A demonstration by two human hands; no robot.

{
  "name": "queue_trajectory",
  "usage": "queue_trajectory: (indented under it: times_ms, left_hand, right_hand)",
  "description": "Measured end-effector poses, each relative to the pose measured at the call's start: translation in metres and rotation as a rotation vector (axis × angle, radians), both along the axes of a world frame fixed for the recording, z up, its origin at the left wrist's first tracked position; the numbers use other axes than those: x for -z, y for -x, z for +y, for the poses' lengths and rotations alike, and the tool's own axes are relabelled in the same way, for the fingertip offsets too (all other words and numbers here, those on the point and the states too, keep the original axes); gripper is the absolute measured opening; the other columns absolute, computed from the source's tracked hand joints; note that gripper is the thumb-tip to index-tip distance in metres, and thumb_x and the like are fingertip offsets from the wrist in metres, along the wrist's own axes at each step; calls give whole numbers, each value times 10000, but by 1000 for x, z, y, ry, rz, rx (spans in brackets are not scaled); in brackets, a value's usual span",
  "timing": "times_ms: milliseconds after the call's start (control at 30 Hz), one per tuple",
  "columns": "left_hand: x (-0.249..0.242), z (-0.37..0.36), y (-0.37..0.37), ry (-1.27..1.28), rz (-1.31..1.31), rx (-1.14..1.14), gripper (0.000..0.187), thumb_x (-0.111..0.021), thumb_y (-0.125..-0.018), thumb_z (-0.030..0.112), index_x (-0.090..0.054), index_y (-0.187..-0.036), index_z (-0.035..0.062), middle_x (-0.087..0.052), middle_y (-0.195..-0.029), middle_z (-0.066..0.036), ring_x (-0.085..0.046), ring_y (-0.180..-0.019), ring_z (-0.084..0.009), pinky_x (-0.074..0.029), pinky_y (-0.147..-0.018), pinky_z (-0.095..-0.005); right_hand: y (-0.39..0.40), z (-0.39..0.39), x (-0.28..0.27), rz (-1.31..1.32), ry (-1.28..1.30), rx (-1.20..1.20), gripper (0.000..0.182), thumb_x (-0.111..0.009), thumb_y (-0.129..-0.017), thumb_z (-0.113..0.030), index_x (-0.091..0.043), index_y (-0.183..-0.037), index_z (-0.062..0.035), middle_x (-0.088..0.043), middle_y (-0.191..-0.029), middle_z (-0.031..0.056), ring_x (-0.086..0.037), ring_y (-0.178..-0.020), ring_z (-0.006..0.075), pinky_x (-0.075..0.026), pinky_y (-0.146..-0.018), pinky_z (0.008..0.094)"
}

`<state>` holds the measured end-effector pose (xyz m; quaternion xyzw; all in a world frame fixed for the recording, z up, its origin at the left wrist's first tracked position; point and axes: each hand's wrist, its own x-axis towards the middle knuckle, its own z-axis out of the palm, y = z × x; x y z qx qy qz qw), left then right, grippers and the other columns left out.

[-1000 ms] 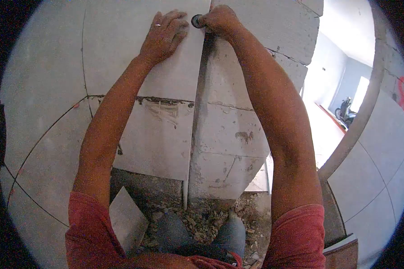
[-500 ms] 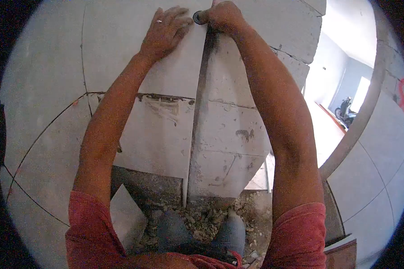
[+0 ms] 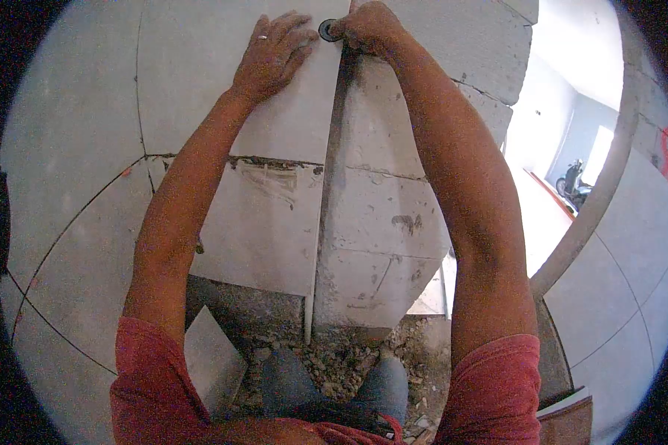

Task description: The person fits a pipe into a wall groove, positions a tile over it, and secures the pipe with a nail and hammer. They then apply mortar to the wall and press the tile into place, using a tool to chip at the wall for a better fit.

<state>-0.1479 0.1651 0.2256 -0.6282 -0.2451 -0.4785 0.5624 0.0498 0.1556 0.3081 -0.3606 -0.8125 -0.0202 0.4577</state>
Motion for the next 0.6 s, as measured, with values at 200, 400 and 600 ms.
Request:
queue_trajectory:
  times_ms: [200,400,600]
  left_hand:
    - [0,0,0,7,-7,-9,246,-525,-887,276,-525,-1116,188,-446,-1276,0,-395,-1237,-202,-235,-1063,-516]
    - [3,-5,0,18,-5,-9,286,-506,-911,301,-509,-1151,146,-426,-1296,-8,-361,-1264,-181,-230,-1061,-524]
    - [-2,-7,-4,126,5,-35,292,-443,-932,265,-557,-1103,57,-471,-1270,-117,-377,-1239,-297,-192,-1063,-531]
  right_hand:
    - [1,-2,5,64,39,-51,216,-701,-718,-236,-634,-676,-35,-503,-557,1,-411,-463,96,-321,-437,258]
    - [-1,9,-6,-17,93,-25,253,-694,-745,-259,-653,-745,-9,-553,-631,10,-482,-538,114,-375,-494,263]
    - [-10,24,-14,-883,-818,444,194,-590,-760,-185,-639,-944,-153,-609,-660,86,-565,-571,237,-445,-563,373]
